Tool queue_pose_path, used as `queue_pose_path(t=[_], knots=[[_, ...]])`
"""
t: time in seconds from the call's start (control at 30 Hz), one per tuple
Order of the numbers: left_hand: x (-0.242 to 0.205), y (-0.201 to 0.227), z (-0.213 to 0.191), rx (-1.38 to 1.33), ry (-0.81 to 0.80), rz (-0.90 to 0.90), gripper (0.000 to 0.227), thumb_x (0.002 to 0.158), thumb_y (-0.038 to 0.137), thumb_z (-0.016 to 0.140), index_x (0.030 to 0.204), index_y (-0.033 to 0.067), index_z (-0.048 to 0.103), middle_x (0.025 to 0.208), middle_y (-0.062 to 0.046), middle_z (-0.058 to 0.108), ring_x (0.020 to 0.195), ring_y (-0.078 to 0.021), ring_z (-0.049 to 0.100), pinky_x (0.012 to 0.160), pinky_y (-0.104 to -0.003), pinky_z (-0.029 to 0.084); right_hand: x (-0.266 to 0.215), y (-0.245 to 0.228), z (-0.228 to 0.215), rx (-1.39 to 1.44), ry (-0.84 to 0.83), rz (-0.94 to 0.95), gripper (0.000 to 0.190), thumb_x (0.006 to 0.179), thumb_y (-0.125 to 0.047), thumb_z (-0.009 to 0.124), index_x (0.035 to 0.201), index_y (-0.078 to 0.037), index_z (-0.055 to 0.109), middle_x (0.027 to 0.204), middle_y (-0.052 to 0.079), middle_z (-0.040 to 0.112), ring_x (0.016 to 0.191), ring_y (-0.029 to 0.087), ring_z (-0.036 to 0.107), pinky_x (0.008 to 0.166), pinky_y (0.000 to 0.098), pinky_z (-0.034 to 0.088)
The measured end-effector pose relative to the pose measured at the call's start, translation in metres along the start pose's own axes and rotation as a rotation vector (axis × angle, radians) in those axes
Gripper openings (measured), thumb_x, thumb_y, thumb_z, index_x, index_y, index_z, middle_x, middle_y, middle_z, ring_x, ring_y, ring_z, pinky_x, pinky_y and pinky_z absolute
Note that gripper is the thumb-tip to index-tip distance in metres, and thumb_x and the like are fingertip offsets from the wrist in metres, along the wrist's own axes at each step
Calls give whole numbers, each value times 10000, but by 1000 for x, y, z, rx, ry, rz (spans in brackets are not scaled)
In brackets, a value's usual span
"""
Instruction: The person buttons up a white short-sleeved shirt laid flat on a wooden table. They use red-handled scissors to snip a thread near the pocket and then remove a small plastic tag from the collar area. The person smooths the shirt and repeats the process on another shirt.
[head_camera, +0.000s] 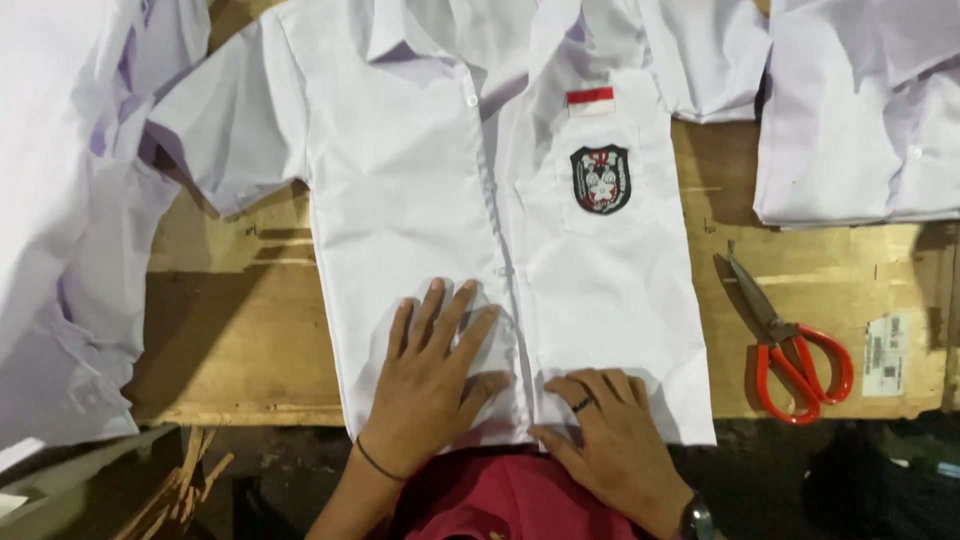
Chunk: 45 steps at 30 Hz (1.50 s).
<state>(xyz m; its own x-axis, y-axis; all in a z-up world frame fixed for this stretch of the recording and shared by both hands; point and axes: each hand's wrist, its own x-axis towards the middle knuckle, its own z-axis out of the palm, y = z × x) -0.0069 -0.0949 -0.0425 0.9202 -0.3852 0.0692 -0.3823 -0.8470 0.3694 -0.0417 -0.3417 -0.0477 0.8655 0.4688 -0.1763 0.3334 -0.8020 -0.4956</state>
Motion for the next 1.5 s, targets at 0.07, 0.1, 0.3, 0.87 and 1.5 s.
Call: queue_pose_path(t=[0.07, 0.1, 0.3, 0.87, 1.5], knots=[[-6, 4, 4, 20, 8, -9, 625, 1006, 533, 564, 1497, 155, 489, 1631, -128, 385, 1530, -390, 300, 1231, -593, 228, -9, -4, 9, -32, 25, 9, 475, 946, -576, 607, 1178, -165, 656, 1166, 36, 652, 1033, 278, 556, 892, 458, 401], [-5, 3, 6, 52, 36, -9, 623, 1016, 540, 552, 1503, 156, 486, 1629, -124, 393, 1533, -377, 301, 1245, -579, 221, -9, -4, 11, -73, 71, 7, 469, 951, -560, 609, 1165, -143, 648, 1171, 57, 633, 1027, 295, 546, 902, 469, 401], [-20, 25, -1, -42, 119, 23, 381, 1017, 309, 622, 1353, 132, 594, 1457, -121, 567, 1402, -365, 469, 1165, -562, 331, -9, -10, -3, -64, 160, -77, 138, 834, -195, 701, 925, -109, 645, 1023, 36, 629, 905, 273, 538, 787, 429, 438], [-37, 39, 6, -212, 215, 67, 277, 906, 108, 687, 1180, 69, 681, 1174, -76, 690, 1154, -313, 608, 991, -476, 433, 7, -17, -13, 149, 174, -187, 350, 1011, -368, 586, 1113, -43, 665, 1059, 109, 710, 917, 289, 660, 815, 415, 499], [-5, 27, 26, -157, 216, -116, 220, 851, 123, 741, 1060, 192, 747, 912, -6, 653, 986, -274, 562, 795, -411, 382, 49, -12, -4, 232, 137, 190, 140, 929, -248, 732, 939, -111, 760, 719, 124, 737, 714, 354, 749, 616, 447, 601]])
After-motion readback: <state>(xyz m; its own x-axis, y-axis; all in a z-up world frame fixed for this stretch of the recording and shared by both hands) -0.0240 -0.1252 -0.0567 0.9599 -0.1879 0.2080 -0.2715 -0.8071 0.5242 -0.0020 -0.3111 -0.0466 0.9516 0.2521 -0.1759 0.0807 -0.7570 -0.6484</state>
